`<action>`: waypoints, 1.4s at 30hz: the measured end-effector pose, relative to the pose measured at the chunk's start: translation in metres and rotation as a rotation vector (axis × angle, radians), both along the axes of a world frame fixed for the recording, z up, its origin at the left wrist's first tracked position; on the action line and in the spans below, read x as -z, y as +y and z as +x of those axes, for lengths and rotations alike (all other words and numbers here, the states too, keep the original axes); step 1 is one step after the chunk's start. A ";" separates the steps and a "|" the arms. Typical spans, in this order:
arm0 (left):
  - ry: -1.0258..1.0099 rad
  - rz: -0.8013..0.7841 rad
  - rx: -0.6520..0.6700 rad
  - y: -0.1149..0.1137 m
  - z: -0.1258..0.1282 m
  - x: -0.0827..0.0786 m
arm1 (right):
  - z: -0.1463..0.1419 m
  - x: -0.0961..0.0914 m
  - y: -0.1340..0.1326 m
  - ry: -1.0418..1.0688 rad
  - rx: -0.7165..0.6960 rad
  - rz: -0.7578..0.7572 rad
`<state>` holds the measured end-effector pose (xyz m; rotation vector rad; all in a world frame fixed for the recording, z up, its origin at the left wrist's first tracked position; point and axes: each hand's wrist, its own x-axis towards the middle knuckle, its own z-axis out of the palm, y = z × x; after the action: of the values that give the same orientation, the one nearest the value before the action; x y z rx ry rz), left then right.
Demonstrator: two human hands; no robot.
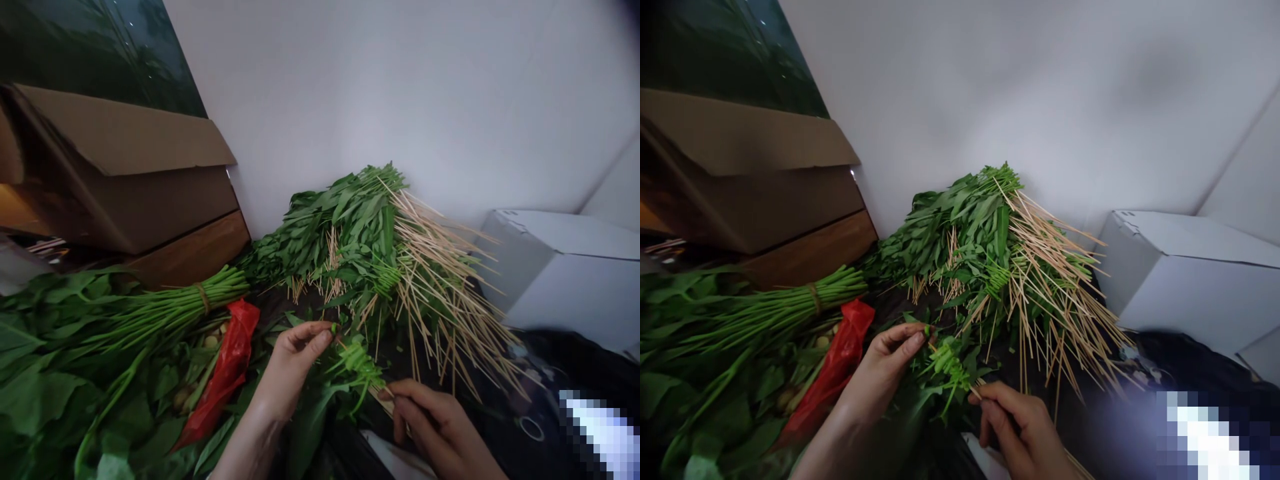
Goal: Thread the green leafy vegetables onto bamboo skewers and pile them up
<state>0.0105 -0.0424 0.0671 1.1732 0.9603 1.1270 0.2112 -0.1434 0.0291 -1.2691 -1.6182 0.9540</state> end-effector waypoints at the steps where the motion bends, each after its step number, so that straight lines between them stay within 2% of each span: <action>1: -0.008 -0.017 0.002 0.000 0.000 0.001 | 0.000 0.000 0.000 -0.008 -0.001 0.000; 4: -0.012 -0.031 0.015 -0.001 0.001 0.002 | 0.000 0.001 0.001 -0.019 0.000 -0.002; 17: 0.111 0.094 0.054 0.001 -0.003 0.002 | 0.000 0.005 0.004 -0.031 0.013 -0.003; 23: 0.162 0.148 0.048 0.000 -0.004 -0.004 | -0.002 0.009 0.003 -0.059 0.019 -0.019; 27: 0.184 0.137 0.057 -0.001 -0.003 -0.008 | -0.006 0.011 0.002 -0.030 0.074 -0.001; 32: 0.187 0.125 0.082 -0.002 -0.003 -0.010 | -0.008 0.012 0.002 -0.036 0.064 -0.023; 42: 0.174 0.069 0.118 0.001 -0.001 -0.002 | -0.011 0.020 0.004 -0.033 0.072 0.001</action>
<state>0.0095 -0.0419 0.0689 1.3840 0.9760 0.9823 0.2005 -0.1399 0.0087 -1.3394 -1.5875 0.8920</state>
